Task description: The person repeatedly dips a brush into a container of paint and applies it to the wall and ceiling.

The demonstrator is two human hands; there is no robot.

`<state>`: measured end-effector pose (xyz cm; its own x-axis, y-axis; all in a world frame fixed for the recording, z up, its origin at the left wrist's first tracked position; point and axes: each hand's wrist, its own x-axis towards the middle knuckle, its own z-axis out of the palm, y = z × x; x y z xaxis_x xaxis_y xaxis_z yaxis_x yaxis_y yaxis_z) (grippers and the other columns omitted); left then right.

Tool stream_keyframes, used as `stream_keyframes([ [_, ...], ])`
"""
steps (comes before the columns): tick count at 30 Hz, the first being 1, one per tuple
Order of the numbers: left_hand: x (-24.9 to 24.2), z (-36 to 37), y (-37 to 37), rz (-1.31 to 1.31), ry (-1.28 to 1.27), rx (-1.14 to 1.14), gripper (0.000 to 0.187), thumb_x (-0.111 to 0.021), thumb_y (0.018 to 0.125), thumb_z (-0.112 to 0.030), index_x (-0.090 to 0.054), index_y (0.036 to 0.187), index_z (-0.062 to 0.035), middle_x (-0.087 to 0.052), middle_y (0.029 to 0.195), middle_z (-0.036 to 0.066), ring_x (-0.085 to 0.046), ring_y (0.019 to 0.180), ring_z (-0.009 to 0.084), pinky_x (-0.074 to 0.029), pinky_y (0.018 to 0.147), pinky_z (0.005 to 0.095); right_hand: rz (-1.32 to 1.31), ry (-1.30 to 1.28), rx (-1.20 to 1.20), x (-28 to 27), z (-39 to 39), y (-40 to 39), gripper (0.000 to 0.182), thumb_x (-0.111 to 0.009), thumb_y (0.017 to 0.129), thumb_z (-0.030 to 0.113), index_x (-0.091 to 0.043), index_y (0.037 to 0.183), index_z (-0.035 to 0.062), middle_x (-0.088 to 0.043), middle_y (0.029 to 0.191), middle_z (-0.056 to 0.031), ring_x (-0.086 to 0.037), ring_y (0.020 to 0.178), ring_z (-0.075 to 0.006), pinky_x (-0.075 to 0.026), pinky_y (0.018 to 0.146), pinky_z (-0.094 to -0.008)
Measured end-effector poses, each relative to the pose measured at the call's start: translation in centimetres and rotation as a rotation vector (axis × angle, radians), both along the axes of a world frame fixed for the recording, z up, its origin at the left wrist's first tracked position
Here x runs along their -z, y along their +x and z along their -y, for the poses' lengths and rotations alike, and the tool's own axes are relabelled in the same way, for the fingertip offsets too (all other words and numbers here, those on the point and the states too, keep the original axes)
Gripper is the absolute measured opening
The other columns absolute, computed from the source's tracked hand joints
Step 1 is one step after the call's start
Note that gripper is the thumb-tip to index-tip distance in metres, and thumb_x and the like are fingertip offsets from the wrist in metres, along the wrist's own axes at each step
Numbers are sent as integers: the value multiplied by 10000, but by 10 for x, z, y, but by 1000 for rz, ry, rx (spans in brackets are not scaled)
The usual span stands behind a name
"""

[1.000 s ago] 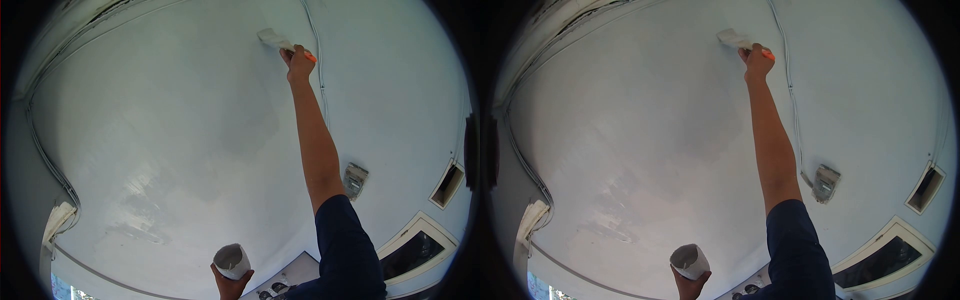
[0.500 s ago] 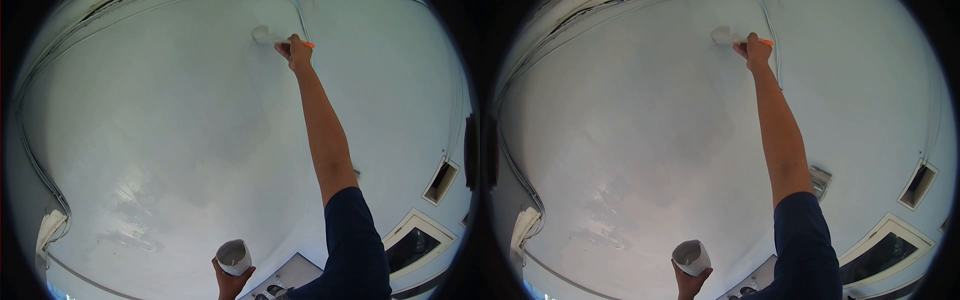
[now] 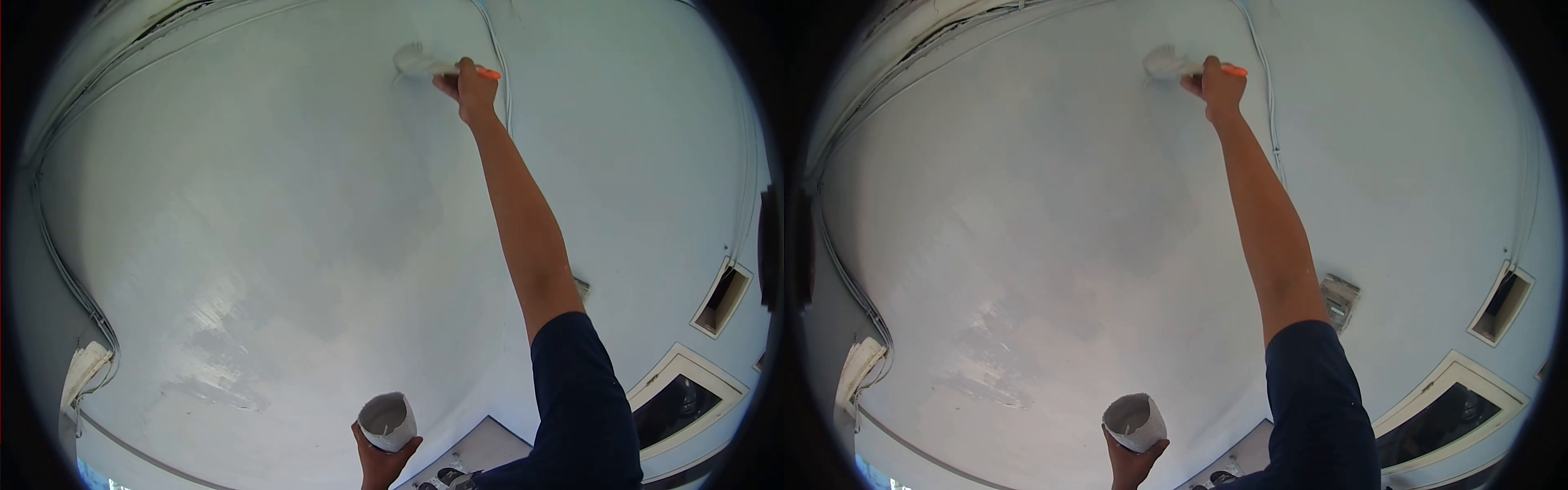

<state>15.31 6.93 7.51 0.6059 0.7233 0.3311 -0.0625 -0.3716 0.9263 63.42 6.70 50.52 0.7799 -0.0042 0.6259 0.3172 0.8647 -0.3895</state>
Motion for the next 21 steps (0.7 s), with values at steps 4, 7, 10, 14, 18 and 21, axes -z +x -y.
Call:
stream_keyframes([
  [4,3,3,-8,-15,-64,-21,982,-1018,646,-237,-392,1358,19,-527,1313,178,-575,1235,283,-497,1037,432,48,-527,103,34,32,-3,244,-648,895,135,-563,913,-93,-676,876,-195,-747,720,-298,-693,641,-355],
  [7,-1,0,-10,-118,-6,5,995,-1001,655,-184,-363,1401,-20,-541,1368,161,-573,1263,276,-508,1041,440,94,-862,212,29,51,-13,222,-648,899,128,-587,937,-82,-697,892,-191,-755,730,-284,-687,664,-357],
  [10,-12,5,3,-141,59,14,993,-1003,656,-188,-364,1395,-14,-542,1365,164,-575,1266,273,-512,1033,433,150,-198,53,5,40,-21,208,-618,922,113,-584,959,-89,-700,873,-186,-758,750,-288,-685,720,-366],
  [14,-9,10,10,-61,39,63,996,-1006,658,-199,-364,1398,-19,-545,1365,162,-574,1275,273,-508,1047,436,202,37,42,-11,-3,-28,201,-622,920,125,-591,956,-71,-708,912,-217,-767,757,-310,-678,733,-368],
  [18,3,7,-3,-69,18,45,1000,-1004,658,-194,-362,1405,-21,-549,1371,160,-580,1272,272,-506,1058,443,163,-420,417,32,-5,-34,244,-635,894,188,-591,802,-34,-704,740,-177,-709,545,-257,-608,578,-309],
  [21,5,10,-11,-103,15,32,1000,-1003,657,-197,-363,1404,-21,-553,1366,161,-582,1271,271,-507,1059,444,117,-694,509,42,24,-25,266,-634,894,215,-594,756,-9,-698,696,-162,-706,520,-255,-587,558,-317],
])
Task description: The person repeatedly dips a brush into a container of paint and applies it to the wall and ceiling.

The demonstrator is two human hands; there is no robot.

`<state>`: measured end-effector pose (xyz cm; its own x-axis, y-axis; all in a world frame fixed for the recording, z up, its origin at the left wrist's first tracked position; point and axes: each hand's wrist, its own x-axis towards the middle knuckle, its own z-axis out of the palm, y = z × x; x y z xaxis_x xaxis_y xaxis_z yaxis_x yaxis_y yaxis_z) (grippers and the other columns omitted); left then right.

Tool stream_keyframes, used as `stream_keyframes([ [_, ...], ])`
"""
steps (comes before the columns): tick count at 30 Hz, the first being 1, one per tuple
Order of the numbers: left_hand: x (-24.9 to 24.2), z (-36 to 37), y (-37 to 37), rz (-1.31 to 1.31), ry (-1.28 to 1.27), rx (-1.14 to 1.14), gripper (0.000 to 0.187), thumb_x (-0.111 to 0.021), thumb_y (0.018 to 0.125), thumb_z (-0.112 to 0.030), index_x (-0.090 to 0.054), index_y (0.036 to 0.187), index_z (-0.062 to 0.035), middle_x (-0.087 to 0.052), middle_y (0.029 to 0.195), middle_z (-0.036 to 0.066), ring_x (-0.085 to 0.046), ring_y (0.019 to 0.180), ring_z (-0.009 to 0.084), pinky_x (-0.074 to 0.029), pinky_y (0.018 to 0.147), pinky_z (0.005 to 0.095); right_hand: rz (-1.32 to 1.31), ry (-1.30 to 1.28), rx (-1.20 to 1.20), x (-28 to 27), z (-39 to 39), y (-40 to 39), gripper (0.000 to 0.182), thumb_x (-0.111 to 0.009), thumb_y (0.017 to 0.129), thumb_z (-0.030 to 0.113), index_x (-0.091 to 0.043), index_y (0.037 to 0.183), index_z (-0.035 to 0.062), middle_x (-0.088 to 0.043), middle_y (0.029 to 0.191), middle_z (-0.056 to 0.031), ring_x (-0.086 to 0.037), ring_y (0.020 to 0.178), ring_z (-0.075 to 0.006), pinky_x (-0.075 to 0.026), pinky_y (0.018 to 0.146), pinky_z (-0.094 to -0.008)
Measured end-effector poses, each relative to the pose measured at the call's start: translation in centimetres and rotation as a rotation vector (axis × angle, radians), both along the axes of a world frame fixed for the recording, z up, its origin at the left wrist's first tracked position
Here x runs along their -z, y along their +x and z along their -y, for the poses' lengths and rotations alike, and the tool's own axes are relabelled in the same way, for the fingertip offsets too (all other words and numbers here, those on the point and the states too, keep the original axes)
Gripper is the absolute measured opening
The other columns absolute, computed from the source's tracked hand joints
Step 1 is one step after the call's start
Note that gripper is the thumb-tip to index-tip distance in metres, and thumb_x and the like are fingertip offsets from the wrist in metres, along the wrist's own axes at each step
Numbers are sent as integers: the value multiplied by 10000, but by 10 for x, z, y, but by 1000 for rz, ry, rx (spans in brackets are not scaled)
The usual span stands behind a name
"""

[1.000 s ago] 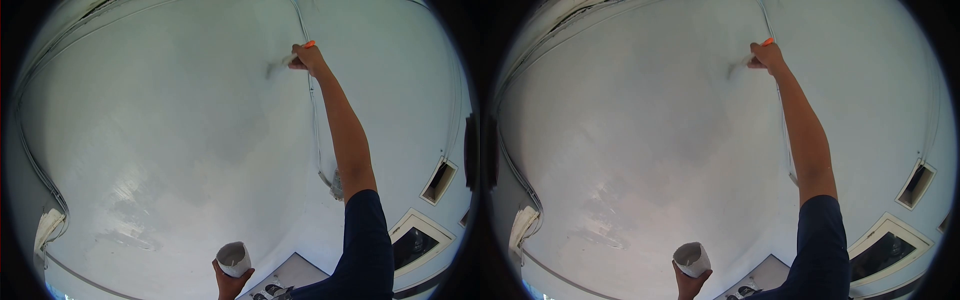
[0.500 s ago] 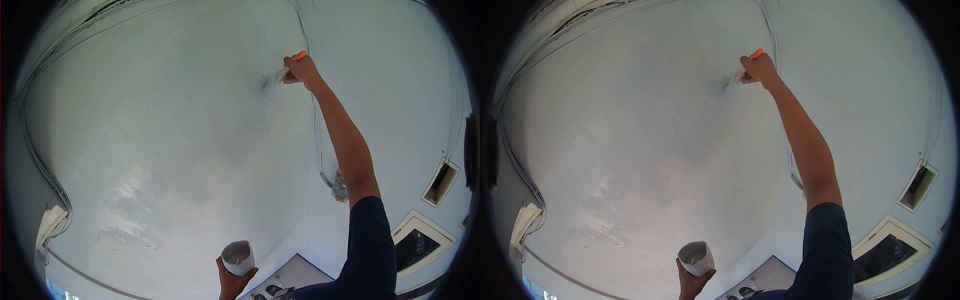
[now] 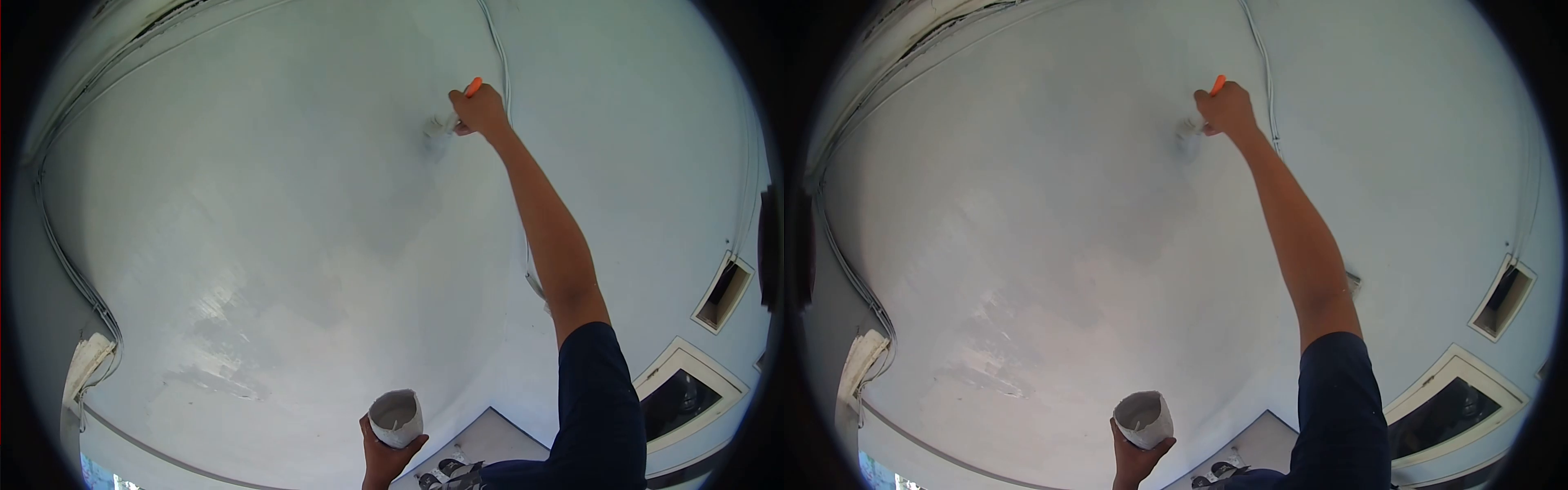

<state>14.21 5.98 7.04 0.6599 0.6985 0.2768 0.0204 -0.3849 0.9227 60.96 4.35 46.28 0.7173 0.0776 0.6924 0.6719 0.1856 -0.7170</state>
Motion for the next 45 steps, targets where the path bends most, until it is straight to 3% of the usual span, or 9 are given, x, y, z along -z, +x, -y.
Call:
stream_keyframes([
  [4,-9,0,2,28,-2,22,993,-1001,657,-187,-364,1401,-19,-560,1358,164,-583,1270,271,-506,1060,443,-123,159,-148,-33,17,28,269,-610,910,195,-587,760,-27,-690,692,-161,-733,571,-269,-611,586,-316],
  [6,-8,0,3,21,31,13,991,-999,658,-180,-364,1401,-20,-558,1362,163,-581,1273,271,-506,1061,443,-107,757,-494,-62,6,20,212,-602,890,114,-573,848,-92,-678,848,-209,-735,681,-289,-698,684,-371],
  [10,-14,3,2,91,-30,29,988,-997,656,-164,-364,1402,-26,-554,1368,157,-576,1277,270,-505,1060,445,-52,879,-393,-81,-24,37,261,-601,886,125,-532,727,-70,-650,704,-182,-726,573,-302,-644,541,-359],
  [17,3,-3,-13,12,-12,-36,991,-995,654,-155,-360,1404,-32,-553,1364,151,-575,1271,270,-503,1059,451,-120,-400,21,-25,22,44,273,-593,904,155,-571,775,-86,-673,742,-183,-757,613,-312,-636,539,-354],
  [25,-11,-6,5,99,5,11,994,-985,669,-171,-352,1421,-29,-549,1381,153,-572,1283,271,-497,1069,451,1,839,-451,-98,5,45,267,-597,903,138,-557,868,-123,-684,819,-205,-739,667,-311,-672,570,-375],
  [28,-8,-5,-2,77,-19,-4,991,-978,673,-161,-351,1429,-33,-544,1394,152,-567,1293,270,-491,1077,453,-107,674,-285,-72,-22,64,300,-581,910,121,-563,945,-176,-692,864,-246,-746,690,-322,-698,639,-371],
  [35,-2,-1,-7,68,-85,-15,1004,-981,662,-145,-355,1439,-38,-540,1392,150,-561,1294,275,-490,1080,455,5,-550,95,95,43,49,212,-656,940,178,-603,795,33,-714,732,-109,-718,583,-214,-601,582,-343],
  [39,-7,3,-6,76,-74,-16,994,-995,656,-164,-367,1413,-19,-544,1358,160,-575,1260,278,-501,1054,439,-466,-285,-478,283,100,-25,104,-615,1014,109,-616,1033,6,-697,965,-141,-756,809,-274,-680,717,-422],
  [45,-4,8,-2,117,-85,-45,995,-1019,652,-237,-386,1382,5,-550,1319,172,-591,1232,276,-505,1039,426,-1069,-65,-538,459,146,-174,187,-626,1016,186,-605,1119,32,-678,1077,-168,-764,900,-361,-673,803,-474],
])
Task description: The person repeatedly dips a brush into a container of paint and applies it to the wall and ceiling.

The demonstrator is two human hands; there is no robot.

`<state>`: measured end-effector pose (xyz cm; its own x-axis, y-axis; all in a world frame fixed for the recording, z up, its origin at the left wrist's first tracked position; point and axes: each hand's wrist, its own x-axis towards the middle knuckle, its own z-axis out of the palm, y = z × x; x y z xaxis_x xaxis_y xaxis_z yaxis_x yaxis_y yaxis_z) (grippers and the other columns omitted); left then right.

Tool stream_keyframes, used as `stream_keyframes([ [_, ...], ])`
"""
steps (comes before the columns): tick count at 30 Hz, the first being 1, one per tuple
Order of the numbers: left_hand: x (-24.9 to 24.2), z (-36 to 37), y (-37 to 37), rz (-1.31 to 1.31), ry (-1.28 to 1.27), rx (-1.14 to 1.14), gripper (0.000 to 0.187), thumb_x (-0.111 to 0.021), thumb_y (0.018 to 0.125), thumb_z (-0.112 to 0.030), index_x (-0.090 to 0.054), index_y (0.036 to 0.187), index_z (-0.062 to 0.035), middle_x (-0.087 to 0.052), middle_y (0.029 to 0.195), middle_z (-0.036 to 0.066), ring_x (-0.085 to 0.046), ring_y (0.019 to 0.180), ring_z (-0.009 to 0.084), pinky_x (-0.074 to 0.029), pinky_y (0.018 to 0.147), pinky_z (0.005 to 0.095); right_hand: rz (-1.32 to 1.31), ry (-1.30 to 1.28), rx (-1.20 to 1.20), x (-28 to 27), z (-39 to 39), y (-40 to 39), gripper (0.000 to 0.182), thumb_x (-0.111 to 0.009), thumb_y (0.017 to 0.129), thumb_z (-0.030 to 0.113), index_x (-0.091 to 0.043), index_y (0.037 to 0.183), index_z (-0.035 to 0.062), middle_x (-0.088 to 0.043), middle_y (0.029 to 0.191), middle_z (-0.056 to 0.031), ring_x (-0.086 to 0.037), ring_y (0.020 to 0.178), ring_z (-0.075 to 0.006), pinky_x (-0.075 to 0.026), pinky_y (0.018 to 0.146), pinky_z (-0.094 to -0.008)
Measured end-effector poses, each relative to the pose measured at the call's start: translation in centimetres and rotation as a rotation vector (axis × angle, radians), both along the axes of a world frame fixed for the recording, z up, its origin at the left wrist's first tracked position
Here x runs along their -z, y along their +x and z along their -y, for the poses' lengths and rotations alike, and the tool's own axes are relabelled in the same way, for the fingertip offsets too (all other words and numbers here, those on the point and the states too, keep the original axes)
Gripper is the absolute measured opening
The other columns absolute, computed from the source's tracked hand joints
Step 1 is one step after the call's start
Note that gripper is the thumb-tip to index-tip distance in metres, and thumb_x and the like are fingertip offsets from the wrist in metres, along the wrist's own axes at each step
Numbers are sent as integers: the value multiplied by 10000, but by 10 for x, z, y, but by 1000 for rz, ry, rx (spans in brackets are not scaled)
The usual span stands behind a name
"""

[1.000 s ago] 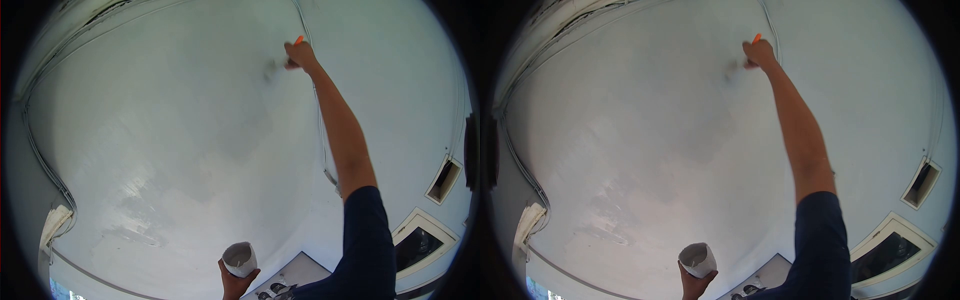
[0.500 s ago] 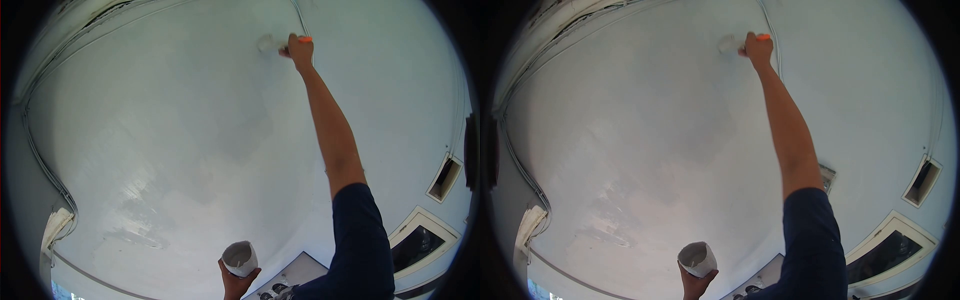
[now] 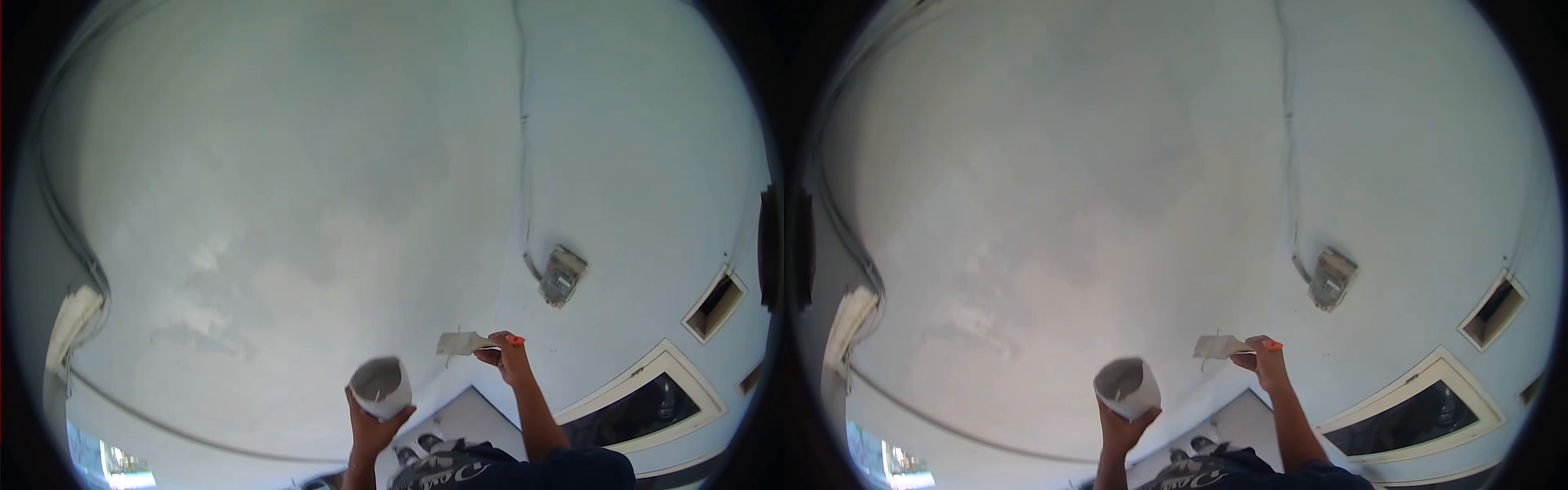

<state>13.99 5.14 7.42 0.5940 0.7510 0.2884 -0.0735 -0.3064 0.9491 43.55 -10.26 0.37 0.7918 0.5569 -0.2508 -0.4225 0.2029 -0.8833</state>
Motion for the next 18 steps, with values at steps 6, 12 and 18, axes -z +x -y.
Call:
stream_keyframes([
  [6,-14,-4,1,22,30,39,1054,-1013,669,-287,-370,1449,14,-487,1375,172,-552,1298,293,-485,1078,424,295,251,-79,-68,29,-39,241,-644,1039,159,-550,1221,33,-640,1152,-135,-739,1067,-369,-661,842,-451],
  [12,-50,6,-4,-51,273,45,1062,-1015,663,-284,-364,1460,-20,-433,1404,149,-539,1322,293,-492,1093,424,944,423,-297,-230,76,-34,360,-847,895,204,-621,1050,-29,-720,1015,-200,-779,925,-338,-706,664,-393],
  [18,-56,17,-7,4,313,103,1088,-1029,642,-284,-354,1457,-30,-420,1395,143,-518,1333,273,-494,1093,424,1411,256,-709,-329,62,-68,292,-922,722,66,-754,957,27,-792,968,-143,-801,868,-293,-659,680,-347],
])
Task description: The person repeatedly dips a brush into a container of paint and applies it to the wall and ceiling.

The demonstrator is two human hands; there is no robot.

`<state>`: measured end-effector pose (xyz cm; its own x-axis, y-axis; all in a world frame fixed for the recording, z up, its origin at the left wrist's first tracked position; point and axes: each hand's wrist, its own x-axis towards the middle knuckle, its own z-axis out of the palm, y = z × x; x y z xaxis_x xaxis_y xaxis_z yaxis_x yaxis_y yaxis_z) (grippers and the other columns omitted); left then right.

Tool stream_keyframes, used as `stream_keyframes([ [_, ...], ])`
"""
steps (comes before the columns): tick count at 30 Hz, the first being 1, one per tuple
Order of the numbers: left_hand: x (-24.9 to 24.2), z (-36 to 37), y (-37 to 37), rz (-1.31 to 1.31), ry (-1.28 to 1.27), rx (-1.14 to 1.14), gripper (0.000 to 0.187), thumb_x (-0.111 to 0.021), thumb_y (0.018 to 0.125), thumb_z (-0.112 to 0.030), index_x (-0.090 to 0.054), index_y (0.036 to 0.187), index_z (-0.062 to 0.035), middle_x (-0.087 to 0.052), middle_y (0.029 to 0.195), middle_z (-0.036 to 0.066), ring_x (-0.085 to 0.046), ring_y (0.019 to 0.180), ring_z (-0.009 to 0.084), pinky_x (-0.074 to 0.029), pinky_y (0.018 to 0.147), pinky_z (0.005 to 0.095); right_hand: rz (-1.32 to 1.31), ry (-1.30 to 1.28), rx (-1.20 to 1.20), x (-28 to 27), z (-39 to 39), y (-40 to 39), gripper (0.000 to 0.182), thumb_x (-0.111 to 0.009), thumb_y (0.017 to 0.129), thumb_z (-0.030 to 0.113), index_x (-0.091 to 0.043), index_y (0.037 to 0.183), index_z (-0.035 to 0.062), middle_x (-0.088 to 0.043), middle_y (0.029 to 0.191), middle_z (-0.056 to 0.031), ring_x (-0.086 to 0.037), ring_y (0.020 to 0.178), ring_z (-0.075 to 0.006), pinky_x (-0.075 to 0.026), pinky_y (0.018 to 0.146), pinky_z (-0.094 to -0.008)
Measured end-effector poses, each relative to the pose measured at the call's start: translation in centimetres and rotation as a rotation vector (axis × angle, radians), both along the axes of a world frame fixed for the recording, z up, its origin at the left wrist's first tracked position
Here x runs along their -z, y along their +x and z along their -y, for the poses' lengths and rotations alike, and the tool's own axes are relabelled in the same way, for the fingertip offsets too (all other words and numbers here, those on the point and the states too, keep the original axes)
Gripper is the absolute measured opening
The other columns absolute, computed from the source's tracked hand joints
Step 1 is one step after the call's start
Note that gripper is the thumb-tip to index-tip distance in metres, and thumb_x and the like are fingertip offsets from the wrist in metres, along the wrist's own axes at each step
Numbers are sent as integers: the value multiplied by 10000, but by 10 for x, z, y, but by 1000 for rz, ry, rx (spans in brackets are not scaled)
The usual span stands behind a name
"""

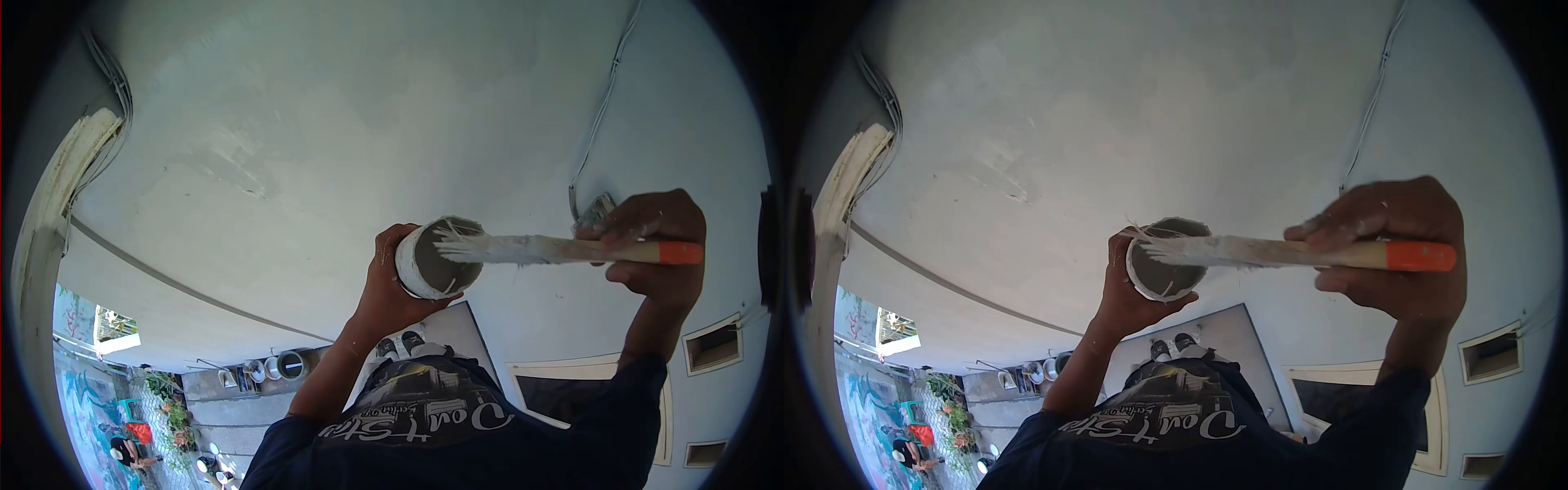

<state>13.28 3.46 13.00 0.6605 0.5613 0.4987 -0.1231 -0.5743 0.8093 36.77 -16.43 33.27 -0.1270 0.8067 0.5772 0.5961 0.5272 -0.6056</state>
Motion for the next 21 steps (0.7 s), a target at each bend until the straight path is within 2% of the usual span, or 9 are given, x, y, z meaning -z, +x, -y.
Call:
stream_keyframes([
  [1,-1,2,-1,-26,26,-16,1086,-1030,639,-278,-356,1453,-30,-424,1387,142,-519,1329,276,-496,1088,427,-2,-5,1,-7,-6,-6,292,-922,722,66,-754,957,27,-792,968,-143,-801,868,-293,-659,680,-347],
  [3,-4,5,-2,-51,53,-29,1083,-1030,636,-272,-358,1450,-31,-427,1379,142,-520,1325,278,-499,1083,430,237,-5,5,-18,-15,-18,292,-934,705,98,-766,938,43,-800,940,-136,-803,854,-262,-636,695,-323],
  [4,-6,8,-1,-7,56,-32,1053,-1025,647,-265,-361,1430,-31,-498,1354,154,-581,1279,287,-521,1065,425,348,-57,22,-21,-18,-26,285,-916,737,106,-743,955,42,-792,931,-127,-796,812,-258,-632,679,-333],
  [5,-7,9,0,38,60,-35,1024,-1019,658,-259,-364,1411,-32,-569,1328,165,-641,1232,295,-543,1047,420,351,-56,22,-24,-21,-35,285,-916,737,106,-743,955,42,-792,931,-127,-796,812,-258,-632,679,-333],
  [8,-3,13,1,54,48,-58,1018,-1015,660,-252,-366,1409,-21,-563,1335,167,-642,1231,291,-547,1039,412,634,-142,-53,-23,-23,-54,304,-846,814,120,-667,1053,60,-745,903,-94,-766,831,-274,-615,651,-369],
  [11,-12,19,0,-21,110,-116,1014,-1013,662,-238,-365,1411,-23,-571,1318,175,-650,1219,303,-553,1028,413,758,-94,-69,-6,-25,-60,315,-824,809,111,-667,1078,60,-734,931,-96,-761,867,-268,-625,673,-377],
  [15,-5,18,0,-59,153,-156,1011,-1012,659,-219,-369,1415,-26,-567,1320,177,-657,1209,315,-556,1023,420,791,-88,-92,4,-26,-66,222,-768,842,85,-638,1019,53,-737,972,-108,-769,898,-251,-630,630,-339],
  [17,0,18,-1,18,17,-105,1007,-1010,652,-203,-380,1419,-37,-555,1335,175,-657,1211,325,-556,1023,429,780,-36,-94,7,-25,-67,211,-762,847,86,-631,1010,51,-736,969,-109,-768,898,-248,-626,616,-330],
  [21,-1,18,-3,-10,83,-107,1014,-1009,646,-197,-373,1423,-52,-541,1357,168,-650,1225,325,-553,1028,434,752,-1,-126,10,-29,-65,216,-760,850,86,-623,1012,46,-729,944,-105,-756,873,-242,-618,604,-328],
])
